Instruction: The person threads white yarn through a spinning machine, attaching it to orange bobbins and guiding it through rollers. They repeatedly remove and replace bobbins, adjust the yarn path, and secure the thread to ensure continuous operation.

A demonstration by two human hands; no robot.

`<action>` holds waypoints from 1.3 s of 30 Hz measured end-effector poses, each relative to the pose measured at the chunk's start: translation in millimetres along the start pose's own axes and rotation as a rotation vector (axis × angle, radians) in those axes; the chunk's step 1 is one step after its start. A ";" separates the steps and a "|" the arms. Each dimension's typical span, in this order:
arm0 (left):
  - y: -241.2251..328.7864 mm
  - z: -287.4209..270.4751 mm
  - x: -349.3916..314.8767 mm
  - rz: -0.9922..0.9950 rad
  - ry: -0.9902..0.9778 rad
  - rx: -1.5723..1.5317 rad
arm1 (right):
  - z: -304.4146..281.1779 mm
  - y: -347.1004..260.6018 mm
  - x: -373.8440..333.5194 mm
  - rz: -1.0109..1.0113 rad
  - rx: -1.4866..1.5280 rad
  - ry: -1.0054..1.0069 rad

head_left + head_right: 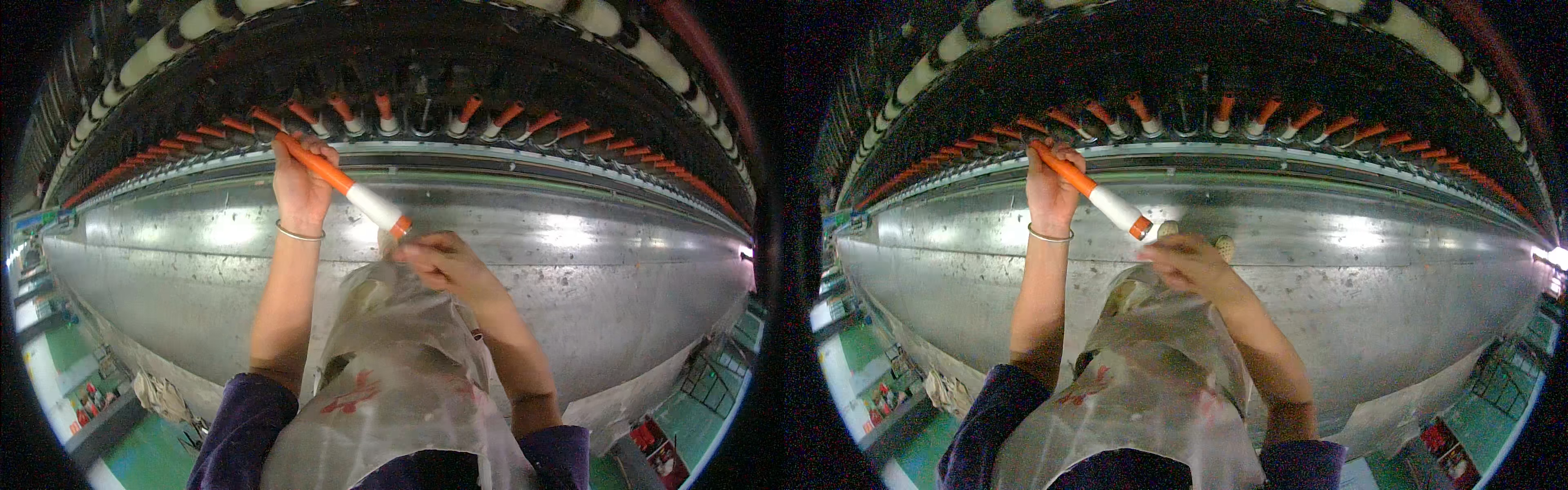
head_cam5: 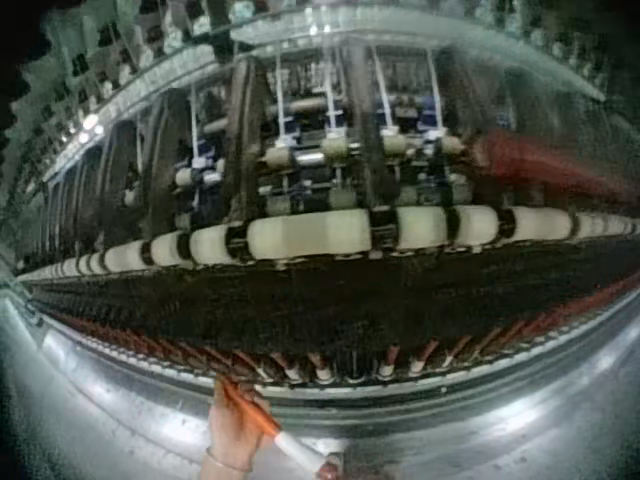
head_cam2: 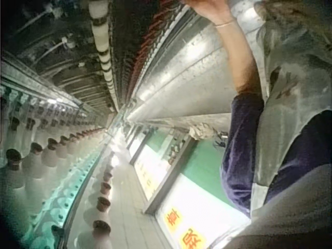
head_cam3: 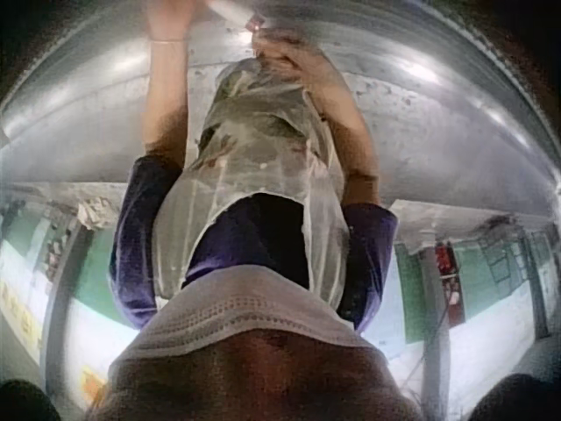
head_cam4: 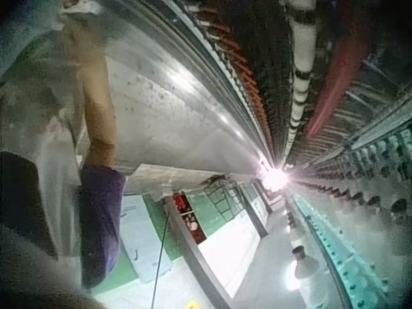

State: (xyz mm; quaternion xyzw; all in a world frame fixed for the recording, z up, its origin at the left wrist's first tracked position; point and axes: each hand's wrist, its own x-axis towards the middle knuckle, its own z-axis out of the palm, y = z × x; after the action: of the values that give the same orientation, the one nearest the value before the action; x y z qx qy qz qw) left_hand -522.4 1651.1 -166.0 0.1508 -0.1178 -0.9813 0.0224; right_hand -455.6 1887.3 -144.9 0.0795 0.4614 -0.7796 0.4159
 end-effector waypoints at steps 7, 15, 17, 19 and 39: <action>5.9 5.9 -22.3 0.263 0.172 0.299 | -11.6 11.1 6.8 -0.493 -0.123 0.447; -19.4 27.8 -30.7 0.236 0.212 0.389 | 44.4 2.7 29.1 -0.547 -0.803 0.396; -23.1 36.1 -35.1 0.268 0.225 0.439 | 54.5 -1.6 30.7 -0.382 -0.727 0.392; -24.5 41.4 -40.7 0.285 0.250 0.437 | 56.9 -3.6 33.7 -0.505 -0.652 0.392; -20.1 -26.5 -30.3 -0.358 0.160 0.922 | -5.1 -13.8 48.4 -0.415 -0.696 -0.151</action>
State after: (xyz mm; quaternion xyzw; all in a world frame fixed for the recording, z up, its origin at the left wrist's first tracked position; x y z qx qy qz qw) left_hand -485.6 1667.1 -186.6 0.2376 -0.5093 -0.8010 -0.2062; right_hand -498.0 1866.6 -163.3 -0.2182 0.6719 -0.6481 0.2846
